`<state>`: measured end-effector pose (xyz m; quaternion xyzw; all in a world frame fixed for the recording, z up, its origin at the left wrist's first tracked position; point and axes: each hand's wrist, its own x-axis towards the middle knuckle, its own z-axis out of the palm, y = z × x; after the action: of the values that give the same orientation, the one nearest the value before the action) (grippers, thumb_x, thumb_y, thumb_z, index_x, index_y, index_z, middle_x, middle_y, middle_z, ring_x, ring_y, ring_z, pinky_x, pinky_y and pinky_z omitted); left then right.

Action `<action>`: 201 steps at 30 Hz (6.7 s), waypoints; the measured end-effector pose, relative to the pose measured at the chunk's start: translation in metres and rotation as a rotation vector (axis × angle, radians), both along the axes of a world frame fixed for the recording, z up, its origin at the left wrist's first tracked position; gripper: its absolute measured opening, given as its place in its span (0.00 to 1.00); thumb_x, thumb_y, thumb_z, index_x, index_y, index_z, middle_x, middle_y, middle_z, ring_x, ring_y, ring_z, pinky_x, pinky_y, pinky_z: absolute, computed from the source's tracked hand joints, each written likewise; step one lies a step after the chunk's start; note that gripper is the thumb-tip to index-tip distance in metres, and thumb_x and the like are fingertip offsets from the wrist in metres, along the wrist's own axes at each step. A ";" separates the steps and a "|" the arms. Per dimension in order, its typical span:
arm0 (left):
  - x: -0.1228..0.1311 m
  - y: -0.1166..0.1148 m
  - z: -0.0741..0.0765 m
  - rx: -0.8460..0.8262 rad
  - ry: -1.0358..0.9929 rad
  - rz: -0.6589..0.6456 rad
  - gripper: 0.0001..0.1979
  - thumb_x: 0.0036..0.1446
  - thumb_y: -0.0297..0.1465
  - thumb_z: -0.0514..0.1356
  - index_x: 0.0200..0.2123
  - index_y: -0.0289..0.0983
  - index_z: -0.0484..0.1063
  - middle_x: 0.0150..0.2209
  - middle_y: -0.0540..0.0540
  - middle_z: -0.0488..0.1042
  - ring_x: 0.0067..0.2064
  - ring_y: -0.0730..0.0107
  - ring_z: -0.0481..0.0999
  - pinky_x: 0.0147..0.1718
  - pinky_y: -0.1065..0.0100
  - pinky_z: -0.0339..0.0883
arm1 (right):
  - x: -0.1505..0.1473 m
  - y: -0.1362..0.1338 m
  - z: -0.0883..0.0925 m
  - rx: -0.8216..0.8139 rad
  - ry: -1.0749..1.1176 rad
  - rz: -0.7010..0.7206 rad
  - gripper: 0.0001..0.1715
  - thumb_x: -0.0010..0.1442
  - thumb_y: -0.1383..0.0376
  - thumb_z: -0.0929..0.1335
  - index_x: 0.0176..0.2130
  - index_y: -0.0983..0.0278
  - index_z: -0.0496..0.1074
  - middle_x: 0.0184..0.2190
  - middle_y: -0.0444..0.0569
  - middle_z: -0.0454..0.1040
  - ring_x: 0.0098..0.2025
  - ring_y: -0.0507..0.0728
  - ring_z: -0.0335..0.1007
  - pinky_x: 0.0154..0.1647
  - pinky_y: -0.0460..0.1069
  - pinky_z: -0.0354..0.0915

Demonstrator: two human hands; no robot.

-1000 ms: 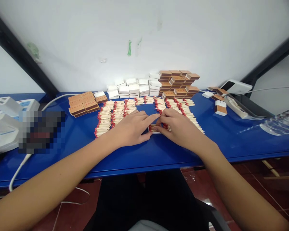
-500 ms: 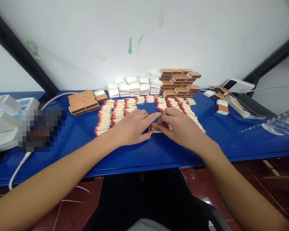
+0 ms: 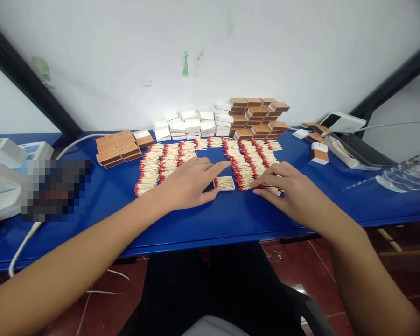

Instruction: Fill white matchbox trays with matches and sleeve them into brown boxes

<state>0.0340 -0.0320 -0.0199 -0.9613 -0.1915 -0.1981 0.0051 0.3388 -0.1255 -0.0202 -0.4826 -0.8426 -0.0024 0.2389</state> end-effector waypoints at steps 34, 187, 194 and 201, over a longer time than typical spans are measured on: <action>0.000 -0.001 0.002 0.006 0.004 0.017 0.29 0.73 0.33 0.61 0.72 0.34 0.63 0.46 0.39 0.80 0.50 0.54 0.79 0.53 0.56 0.73 | -0.008 0.002 0.001 -0.115 -0.023 0.022 0.12 0.77 0.59 0.67 0.41 0.58 0.76 0.42 0.54 0.75 0.49 0.65 0.69 0.55 0.63 0.68; 0.000 -0.002 0.004 0.025 0.031 0.030 0.31 0.72 0.32 0.63 0.74 0.32 0.62 0.48 0.39 0.80 0.50 0.54 0.80 0.53 0.57 0.72 | -0.020 0.018 0.009 0.090 -0.029 -0.052 0.09 0.75 0.63 0.68 0.43 0.60 0.78 0.39 0.53 0.74 0.45 0.66 0.71 0.50 0.62 0.69; -0.003 0.003 0.002 0.020 -0.003 0.035 0.31 0.71 0.31 0.63 0.73 0.34 0.62 0.47 0.40 0.81 0.49 0.55 0.80 0.54 0.57 0.72 | -0.026 0.018 -0.005 0.029 -0.060 -0.049 0.11 0.76 0.63 0.67 0.43 0.61 0.79 0.40 0.54 0.74 0.47 0.66 0.71 0.50 0.62 0.71; -0.002 0.002 0.000 0.023 -0.022 0.015 0.29 0.72 0.32 0.62 0.72 0.34 0.63 0.46 0.41 0.81 0.48 0.56 0.80 0.52 0.57 0.73 | -0.024 0.020 -0.005 -0.027 -0.088 -0.033 0.11 0.77 0.64 0.66 0.40 0.60 0.73 0.41 0.54 0.74 0.48 0.66 0.70 0.52 0.61 0.69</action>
<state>0.0317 -0.0298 -0.0195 -0.9575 -0.1965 -0.2105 0.0156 0.3150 -0.1059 -0.0251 -0.4992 -0.8441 -0.0163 0.1949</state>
